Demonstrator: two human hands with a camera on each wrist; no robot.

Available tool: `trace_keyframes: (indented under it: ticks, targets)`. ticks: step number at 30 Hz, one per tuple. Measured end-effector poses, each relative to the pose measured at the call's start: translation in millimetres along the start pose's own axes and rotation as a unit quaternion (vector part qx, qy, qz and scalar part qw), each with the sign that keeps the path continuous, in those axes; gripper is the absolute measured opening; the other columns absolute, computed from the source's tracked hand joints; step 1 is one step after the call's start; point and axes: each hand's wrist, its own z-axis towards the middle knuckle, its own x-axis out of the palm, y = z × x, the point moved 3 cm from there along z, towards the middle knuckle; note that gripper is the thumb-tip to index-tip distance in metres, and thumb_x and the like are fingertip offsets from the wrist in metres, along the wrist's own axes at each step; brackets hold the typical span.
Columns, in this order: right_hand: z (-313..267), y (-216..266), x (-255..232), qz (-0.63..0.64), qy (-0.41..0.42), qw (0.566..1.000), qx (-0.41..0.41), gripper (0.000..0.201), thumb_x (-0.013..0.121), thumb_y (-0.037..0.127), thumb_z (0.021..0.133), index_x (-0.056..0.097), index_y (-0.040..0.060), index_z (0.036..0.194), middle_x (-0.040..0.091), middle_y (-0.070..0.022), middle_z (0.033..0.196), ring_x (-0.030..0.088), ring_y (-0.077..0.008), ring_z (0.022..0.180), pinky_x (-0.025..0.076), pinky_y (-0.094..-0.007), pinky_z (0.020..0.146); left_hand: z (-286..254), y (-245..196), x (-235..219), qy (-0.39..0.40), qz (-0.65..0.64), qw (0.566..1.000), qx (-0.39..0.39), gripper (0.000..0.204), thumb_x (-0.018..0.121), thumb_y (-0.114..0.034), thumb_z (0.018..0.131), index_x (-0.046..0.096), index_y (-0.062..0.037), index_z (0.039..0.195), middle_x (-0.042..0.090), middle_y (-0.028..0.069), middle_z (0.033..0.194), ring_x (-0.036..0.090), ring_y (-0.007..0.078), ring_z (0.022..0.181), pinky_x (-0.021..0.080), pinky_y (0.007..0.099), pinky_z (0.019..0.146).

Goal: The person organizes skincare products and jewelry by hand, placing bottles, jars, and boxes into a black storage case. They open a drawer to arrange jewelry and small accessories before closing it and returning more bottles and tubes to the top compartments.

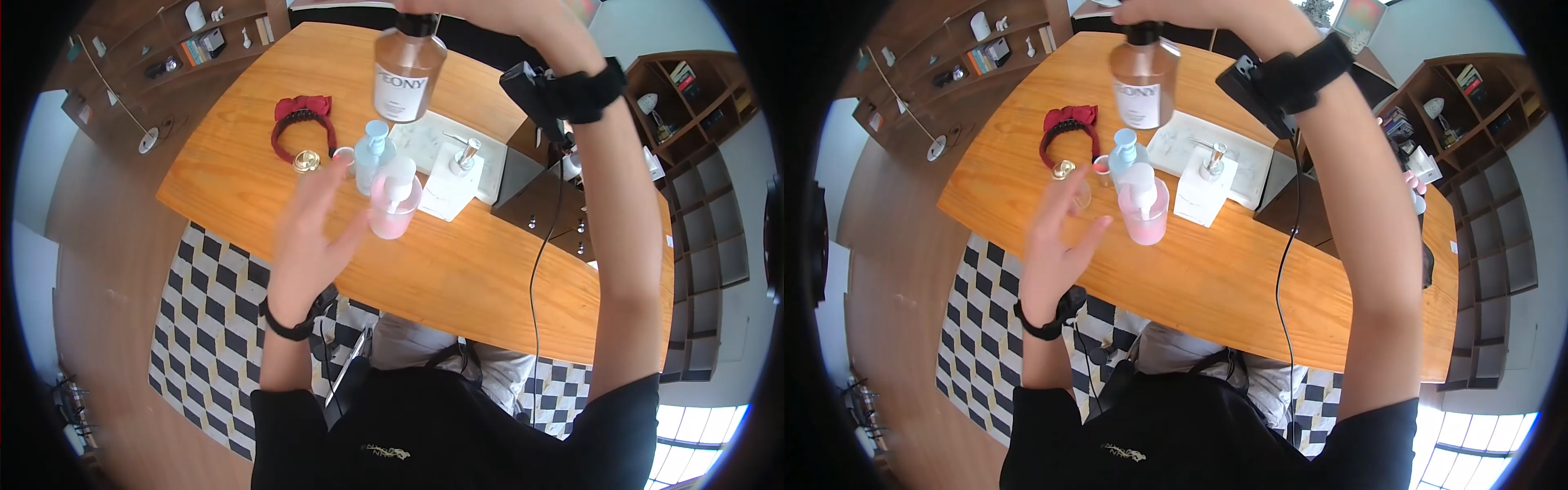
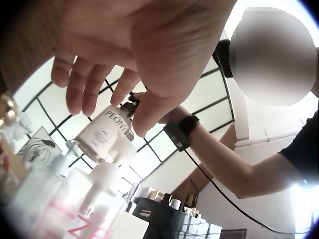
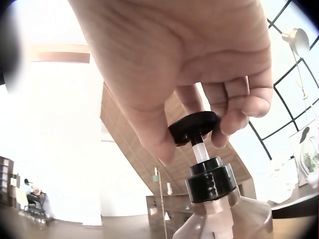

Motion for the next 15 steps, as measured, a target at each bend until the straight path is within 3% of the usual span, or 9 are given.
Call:
trace_keyframes:
  ticks: [1, 2, 4, 6, 8, 10, 12, 14, 15]
  targets:
    - [-2, 15, -2, 0.019, 0.003, 0.999, -0.025, 0.044, 0.084, 0.031, 0.085, 0.076, -0.0031, 0.113, 0.077, -0.0190, 0.094, 0.073, -0.0280, 0.084, 0.058, -0.0385, 0.078, -10, -4, -10, -0.028, 0.009, 0.999, -0.041, 0.056, 0.082, 0.000, 0.087, 0.067, -0.0004, 0.140, 0.070, 0.0128, 0.110, 0.066, 0.0267, 0.090, 0.052, 0.0351, 0.075]
    - [-3, 32, -2, 0.024, 0.005, 0.999, -0.025, 0.044, 0.084, 0.031, 0.085, 0.076, -0.0031, 0.113, 0.077, -0.0190, 0.094, 0.073, -0.0280, 0.084, 0.058, -0.0385, 0.078, -24, -1, -15, -0.026, 0.012, 0.999, -0.044, 0.056, 0.082, 0.000, 0.087, 0.067, -0.0004, 0.140, 0.070, 0.0128, 0.110, 0.066, 0.0267, 0.090, 0.052, 0.0351, 0.075]
    - [-14, 66, 0, 0.024, 0.068, 0.996, -0.058, 0.042, 0.082, 0.029, 0.087, 0.075, -0.0048, 0.111, 0.077, -0.0194, 0.096, 0.075, -0.0282, 0.085, 0.059, -0.0396, 0.079, -56, 19, -28, -0.118, -0.017, 0.991, -0.061, 0.040, 0.079, 0.001, 0.089, 0.072, 0.0024, 0.128, 0.065, 0.0091, 0.097, 0.059, 0.0193, 0.081, 0.048, 0.0297, 0.072]
    - [-51, 81, 11, 0.096, 0.083, 0.976, -0.175, 0.045, 0.078, 0.022, 0.092, 0.073, -0.0074, 0.126, 0.078, -0.0217, 0.100, 0.077, -0.0290, 0.086, 0.059, -0.0394, 0.079, -80, 27, -37, -0.151, -0.021, 0.985, -0.086, 0.034, 0.078, 0.002, 0.090, 0.072, 0.0033, 0.123, 0.063, 0.0075, 0.093, 0.057, 0.0164, 0.079, 0.046, 0.0284, 0.071]
    - [-40, 62, 87, 0.109, -0.059, 0.959, -0.256, 0.035, 0.080, 0.031, 0.082, 0.075, 0.0024, 0.102, 0.075, -0.0157, 0.084, 0.075, -0.0355, 0.080, 0.060, -0.0436, 0.072, -101, 35, -43, -0.182, -0.026, 0.977, -0.110, 0.027, 0.076, 0.003, 0.091, 0.072, 0.0042, 0.118, 0.060, 0.0059, 0.090, 0.054, 0.0135, 0.077, 0.045, 0.0272, 0.070]
    - [-64, 69, 122, 0.153, -0.042, 0.956, -0.245, 0.030, 0.079, 0.029, 0.080, 0.074, 0.0018, 0.092, 0.074, -0.0156, 0.080, 0.075, -0.0365, 0.076, 0.059, -0.0455, 0.071, -118, 45, -46, -0.209, -0.042, 0.966, -0.147, 0.023, 0.074, 0.003, 0.094, 0.072, 0.0037, 0.117, 0.059, 0.0039, 0.089, 0.054, 0.0114, 0.077, 0.044, 0.0265, 0.069]
    - [-75, 84, 152, 0.100, 0.122, 0.977, -0.145, 0.035, 0.083, 0.029, 0.083, 0.075, 0.0033, 0.104, 0.075, -0.0174, 0.087, 0.075, -0.0405, 0.085, 0.060, -0.0472, 0.076, -131, 47, -46, -0.209, -0.016, 0.965, -0.159, 0.023, 0.074, 0.003, 0.094, 0.073, 0.0033, 0.117, 0.060, 0.0037, 0.089, 0.054, 0.0111, 0.077, 0.045, 0.0262, 0.069]
    - [-91, 88, 190, 0.095, 0.080, 0.978, -0.169, 0.017, 0.077, 0.019, 0.078, 0.075, 0.0029, 0.082, 0.073, -0.0164, 0.073, 0.076, -0.0371, 0.074, 0.059, -0.0466, 0.068, -141, 49, -45, -0.204, 0.005, 0.964, -0.169, 0.022, 0.074, 0.003, 0.095, 0.073, 0.0028, 0.117, 0.060, 0.0036, 0.090, 0.054, 0.0108, 0.077, 0.045, 0.0258, 0.068]
    - [-98, 90, 205, 0.092, 0.077, 0.980, -0.160, 0.017, 0.077, 0.019, 0.078, 0.075, 0.0029, 0.082, 0.073, -0.0164, 0.073, 0.076, -0.0371, 0.074, 0.059, -0.0466, 0.068, -145, 50, -46, -0.201, 0.010, 0.964, -0.175, 0.022, 0.074, 0.003, 0.095, 0.073, 0.0024, 0.117, 0.060, 0.0036, 0.091, 0.054, 0.0109, 0.076, 0.045, 0.0259, 0.069]
